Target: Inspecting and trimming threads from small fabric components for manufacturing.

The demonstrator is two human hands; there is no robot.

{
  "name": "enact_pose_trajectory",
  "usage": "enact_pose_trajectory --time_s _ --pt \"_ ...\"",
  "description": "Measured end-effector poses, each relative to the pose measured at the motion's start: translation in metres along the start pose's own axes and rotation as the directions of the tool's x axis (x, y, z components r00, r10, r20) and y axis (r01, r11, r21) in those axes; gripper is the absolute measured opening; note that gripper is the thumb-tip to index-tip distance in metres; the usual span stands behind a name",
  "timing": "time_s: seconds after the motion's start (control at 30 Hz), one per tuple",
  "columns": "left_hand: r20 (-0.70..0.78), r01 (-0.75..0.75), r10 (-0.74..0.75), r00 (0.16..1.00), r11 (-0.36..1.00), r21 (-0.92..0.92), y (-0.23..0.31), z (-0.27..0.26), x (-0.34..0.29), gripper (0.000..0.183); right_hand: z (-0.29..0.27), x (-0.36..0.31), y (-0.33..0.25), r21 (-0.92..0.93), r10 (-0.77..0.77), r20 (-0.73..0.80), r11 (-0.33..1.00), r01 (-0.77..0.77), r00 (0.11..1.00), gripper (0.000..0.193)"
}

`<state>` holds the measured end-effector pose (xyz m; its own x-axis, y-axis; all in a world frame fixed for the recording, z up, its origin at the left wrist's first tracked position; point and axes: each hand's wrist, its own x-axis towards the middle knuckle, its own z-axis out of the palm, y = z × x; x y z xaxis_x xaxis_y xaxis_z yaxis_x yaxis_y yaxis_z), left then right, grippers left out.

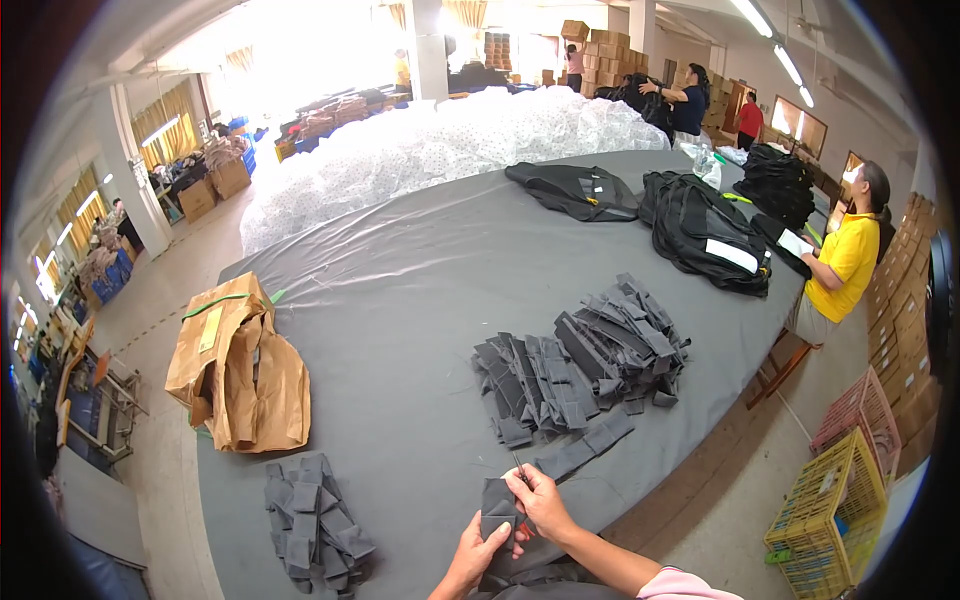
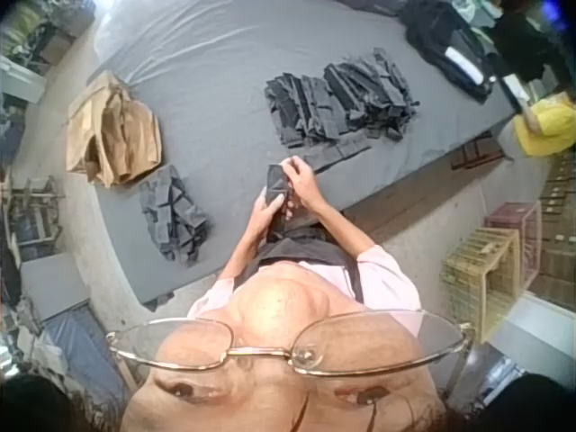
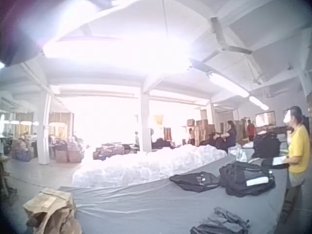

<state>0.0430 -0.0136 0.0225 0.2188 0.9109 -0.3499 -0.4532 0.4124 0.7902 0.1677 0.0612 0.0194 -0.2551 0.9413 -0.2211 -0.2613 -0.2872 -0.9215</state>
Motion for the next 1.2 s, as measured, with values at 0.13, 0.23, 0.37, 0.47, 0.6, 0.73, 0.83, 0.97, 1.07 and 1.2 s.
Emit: enact_pose_trajectory --time_s 0.13,0.23,0.37,0.47,0.6,0.73,0.83,0.97,1.07,1.2 --pt "0.010 -0.009 0.009 1.000 1.000 -0.008 -0.001 0.000 0.001 0.028 -0.002 0.001 0.002 -0.020 -0.029 0.005 0.999 0.029 1.000 0.013" --pt "0.016 -0.005 0.006 1.000 1.000 -0.011 -0.002 -0.001 0.002 0.028 -0.001 0.001 0.001 -0.034 -0.016 -0.003 0.999 0.016 1.000 0.013" --pt "-0.004 0.012 -0.012 1.000 1.000 -0.012 -0.003 -0.003 0.002 0.027 0.000 0.001 0.002 -0.017 -0.016 0.000 1.000 0.016 1.000 0.014" --pt "0.007 0.012 -0.011 1.000 1.000 -0.017 -0.003 -0.004 0.002 0.027 0.000 0.002 0.004 -0.016 -0.019 -0.003 1.000 0.019 1.000 0.014" --pt "-0.010 0.003 -0.003 1.000 1.000 -0.030 -0.005 -0.007 0.003 0.028 0.003 0.002 0.004 -0.011 -0.004 -0.002 1.000 0.004 1.000 0.015" --pt "-0.006 0.009 -0.009 1.000 1.000 -0.019 -0.005 -0.002 0.004 0.027 0.001 0.001 0.002 -0.051 -0.025 -0.044 0.998 0.023 0.999 0.016" --pt "-0.041 -0.028 0.027 0.999 0.999 -0.022 -0.008 -0.001 0.004 0.027 0.005 -0.004 -0.012 -0.090 0.073 -0.026 0.993 -0.075 0.997 0.018" --pt "-0.138 -0.020 0.027 0.990 0.999 0.048 0.007 0.015 -0.004 0.022 0.007 -0.002 -0.006 -0.097 -0.028 -0.004 0.995 0.028 1.000 0.019" --pt "-0.111 0.005 0.001 0.994 0.999 0.052 0.007 0.015 -0.002 0.022 0.002 -0.002 -0.005 -0.080 -0.077 0.044 0.994 0.080 0.996 0.021" --pt "-0.098 0.011 -0.005 0.995 0.999 0.051 0.008 0.015 -0.002 0.021 0.002 -0.004 -0.007 -0.098 -0.093 0.032 0.991 0.096 0.995 0.022"
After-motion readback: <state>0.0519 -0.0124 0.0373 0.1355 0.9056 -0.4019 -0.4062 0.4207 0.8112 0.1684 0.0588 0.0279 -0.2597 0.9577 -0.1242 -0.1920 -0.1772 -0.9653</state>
